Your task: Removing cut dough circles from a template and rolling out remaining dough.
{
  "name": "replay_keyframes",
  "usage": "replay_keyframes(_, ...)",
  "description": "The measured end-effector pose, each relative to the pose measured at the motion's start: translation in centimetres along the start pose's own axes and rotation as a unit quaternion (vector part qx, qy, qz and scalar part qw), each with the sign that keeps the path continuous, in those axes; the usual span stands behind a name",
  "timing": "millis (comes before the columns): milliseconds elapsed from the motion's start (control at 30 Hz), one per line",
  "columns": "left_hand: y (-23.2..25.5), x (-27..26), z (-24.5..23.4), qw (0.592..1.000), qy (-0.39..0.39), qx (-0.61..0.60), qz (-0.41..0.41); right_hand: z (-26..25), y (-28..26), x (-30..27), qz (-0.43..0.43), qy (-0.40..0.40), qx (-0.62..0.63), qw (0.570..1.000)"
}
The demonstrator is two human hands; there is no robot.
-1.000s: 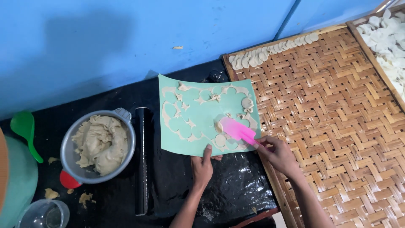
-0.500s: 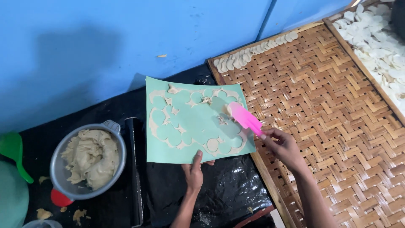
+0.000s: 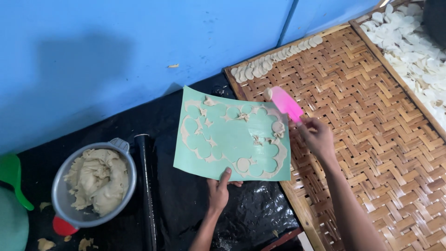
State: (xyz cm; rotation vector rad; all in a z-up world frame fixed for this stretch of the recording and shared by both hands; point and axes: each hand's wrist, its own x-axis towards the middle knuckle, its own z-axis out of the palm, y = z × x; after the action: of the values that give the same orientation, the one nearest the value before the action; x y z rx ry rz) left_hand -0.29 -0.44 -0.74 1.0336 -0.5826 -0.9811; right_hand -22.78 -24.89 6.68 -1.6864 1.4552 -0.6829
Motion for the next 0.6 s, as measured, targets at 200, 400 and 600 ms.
replay_keyframes(200, 0.2, -0.2, 0.2, 1.0, 0.004, 0.026, 0.001, 1.7, 2.1, 9.3, -0.116, 0.106, -0.045, 0.987)
replay_keyframes(400, 0.8, 0.0, 0.4, 1.0, 0.011, 0.026, -0.005, 2.7, 2.3, 14.1, -0.136, 0.138, -0.064, 0.979)
replay_keyframes(600, 0.4, 0.1, 0.0, 0.999, 0.01, 0.04, -0.023, 2.8, 0.9, 14.6, -0.083, 0.125, -0.106, 0.983)
